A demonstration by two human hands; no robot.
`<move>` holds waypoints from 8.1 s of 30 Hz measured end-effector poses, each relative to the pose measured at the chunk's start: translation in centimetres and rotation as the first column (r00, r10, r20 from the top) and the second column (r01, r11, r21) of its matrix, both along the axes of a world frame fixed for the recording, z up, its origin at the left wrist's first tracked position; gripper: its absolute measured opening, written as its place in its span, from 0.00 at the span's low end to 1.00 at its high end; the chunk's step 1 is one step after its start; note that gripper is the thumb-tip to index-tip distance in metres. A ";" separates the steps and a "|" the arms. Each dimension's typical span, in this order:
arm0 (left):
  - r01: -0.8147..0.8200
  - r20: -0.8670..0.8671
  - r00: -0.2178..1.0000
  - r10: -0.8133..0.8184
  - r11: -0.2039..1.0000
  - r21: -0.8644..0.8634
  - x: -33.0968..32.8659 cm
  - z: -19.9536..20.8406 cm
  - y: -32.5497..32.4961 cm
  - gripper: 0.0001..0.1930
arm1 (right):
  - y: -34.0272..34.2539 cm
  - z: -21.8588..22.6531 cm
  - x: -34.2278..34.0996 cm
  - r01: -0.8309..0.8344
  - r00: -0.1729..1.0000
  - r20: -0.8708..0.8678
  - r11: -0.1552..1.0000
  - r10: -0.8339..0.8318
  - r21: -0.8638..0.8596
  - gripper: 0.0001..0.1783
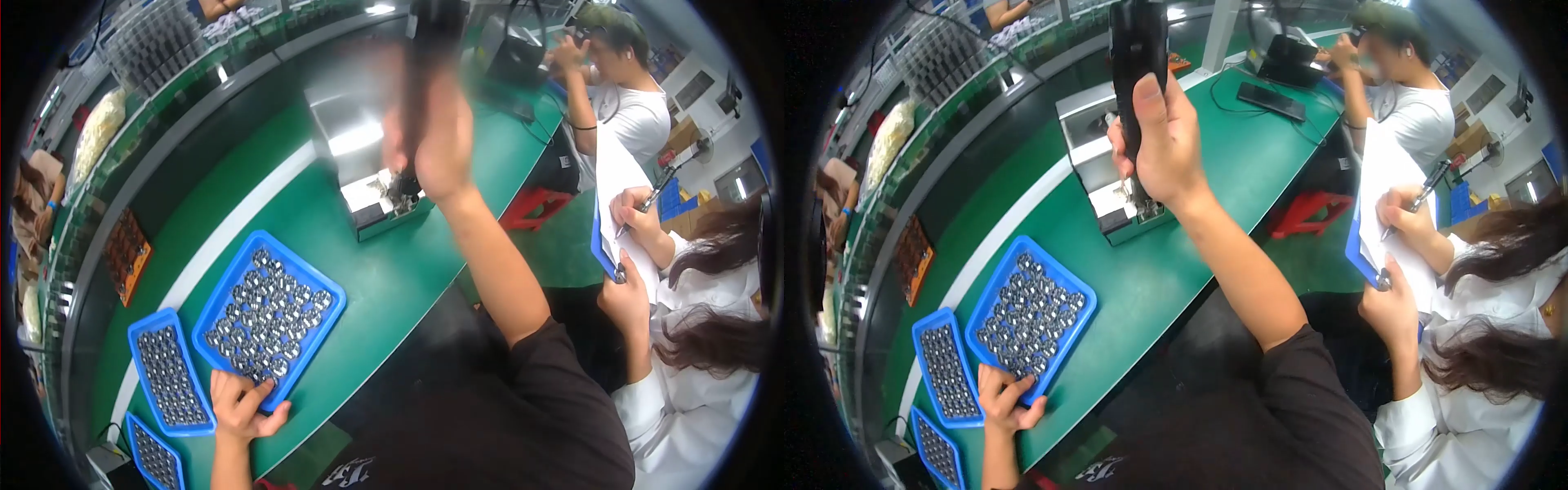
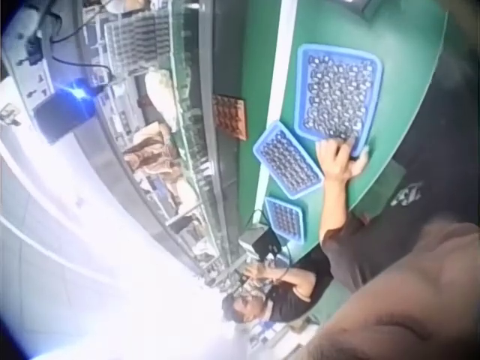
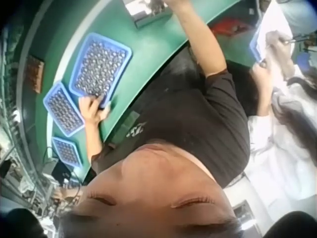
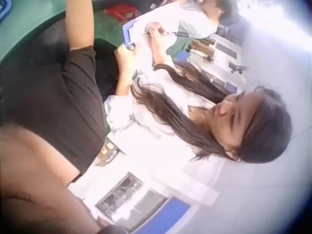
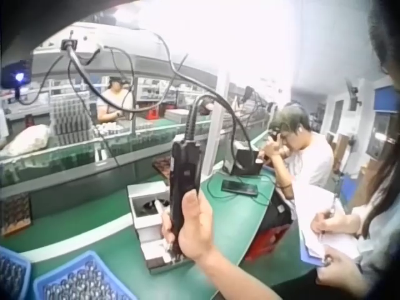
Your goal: The person fastens screws into electronic components organized on a blue tray, using an electric screwdriver.
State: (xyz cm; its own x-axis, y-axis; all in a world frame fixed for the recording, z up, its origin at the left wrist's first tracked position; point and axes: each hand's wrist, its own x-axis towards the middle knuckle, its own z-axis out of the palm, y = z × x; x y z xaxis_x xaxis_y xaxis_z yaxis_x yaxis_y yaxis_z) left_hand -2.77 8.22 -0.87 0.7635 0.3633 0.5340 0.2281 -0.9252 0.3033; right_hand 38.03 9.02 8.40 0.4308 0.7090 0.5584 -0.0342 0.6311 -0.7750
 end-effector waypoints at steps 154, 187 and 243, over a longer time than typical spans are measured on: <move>-0.079 -0.111 0.991 0.081 0.997 0.019 -1.0 3.3 -2.2 0.03 | 3.8 -6.1 -20.0 -0.585 0.662 -0.438 0.784 0.609 0.206 0.36; -0.101 0.105 0.989 0.100 0.995 0.004 -1.2 -1.6 0.0 0.06 | 2.5 -4.8 -18.1 -0.576 0.634 -0.574 0.812 0.518 0.097 0.42; -0.170 0.091 0.976 0.196 0.956 -0.240 -3.1 -0.9 -1.8 0.21 | -1.0 -4.9 -25.0 -0.818 0.575 -0.363 0.508 0.733 -0.270 0.51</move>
